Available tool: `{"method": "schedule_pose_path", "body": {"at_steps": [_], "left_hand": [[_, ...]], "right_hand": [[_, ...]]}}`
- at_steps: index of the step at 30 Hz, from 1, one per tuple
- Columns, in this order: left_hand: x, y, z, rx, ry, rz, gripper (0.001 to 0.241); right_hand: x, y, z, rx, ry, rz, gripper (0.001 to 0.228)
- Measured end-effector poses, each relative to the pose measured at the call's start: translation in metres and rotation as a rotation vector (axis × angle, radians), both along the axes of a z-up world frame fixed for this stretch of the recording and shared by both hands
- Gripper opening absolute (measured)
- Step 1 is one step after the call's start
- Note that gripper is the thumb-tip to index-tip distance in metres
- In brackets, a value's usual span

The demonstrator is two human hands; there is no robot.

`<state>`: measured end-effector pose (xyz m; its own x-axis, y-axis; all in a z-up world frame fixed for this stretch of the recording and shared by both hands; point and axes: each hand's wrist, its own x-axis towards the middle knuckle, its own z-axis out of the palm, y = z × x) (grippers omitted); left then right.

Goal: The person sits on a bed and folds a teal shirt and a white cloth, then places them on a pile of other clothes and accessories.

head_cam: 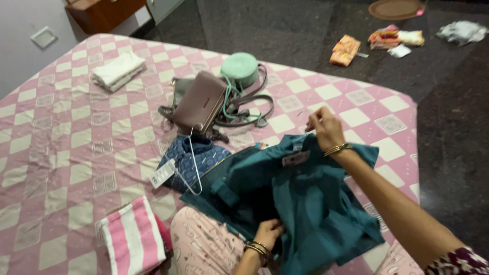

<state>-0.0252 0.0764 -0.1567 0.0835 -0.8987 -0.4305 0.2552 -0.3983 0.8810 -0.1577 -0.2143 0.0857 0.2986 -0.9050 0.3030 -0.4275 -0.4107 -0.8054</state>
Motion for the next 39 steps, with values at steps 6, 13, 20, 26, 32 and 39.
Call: {"method": "schedule_pose_path", "body": {"at_steps": [6, 13, 20, 26, 32, 39], "left_hand": [[0.037, -0.085, 0.043, -0.161, -0.128, 0.179, 0.024], [0.071, -0.140, 0.137, -0.295, -0.466, 0.285, 0.018], [0.054, -0.128, 0.341, -0.659, -0.937, 1.017, 0.029], [0.043, -0.155, 0.535, -1.249, -1.410, 0.739, 0.030], [0.023, -0.183, 0.616, -0.859, -1.393, 0.055, 0.023], [0.022, -0.185, 0.599, -1.038, -1.565, 0.046, 0.021]], "right_hand": [[-0.022, 0.011, 0.175, -0.247, -0.359, 0.025, 0.016], [-0.028, 0.005, 0.291, -0.372, -0.538, 0.089, 0.011], [-0.017, 0.009, 0.315, -0.343, -0.639, 0.135, 0.016], [0.003, 0.018, 0.333, -0.217, -0.702, 0.246, 0.013], [0.008, 0.035, 0.343, -0.307, -0.692, 0.302, 0.012], [-0.012, 0.035, 0.341, -0.224, -0.766, 0.312, 0.014]]}}
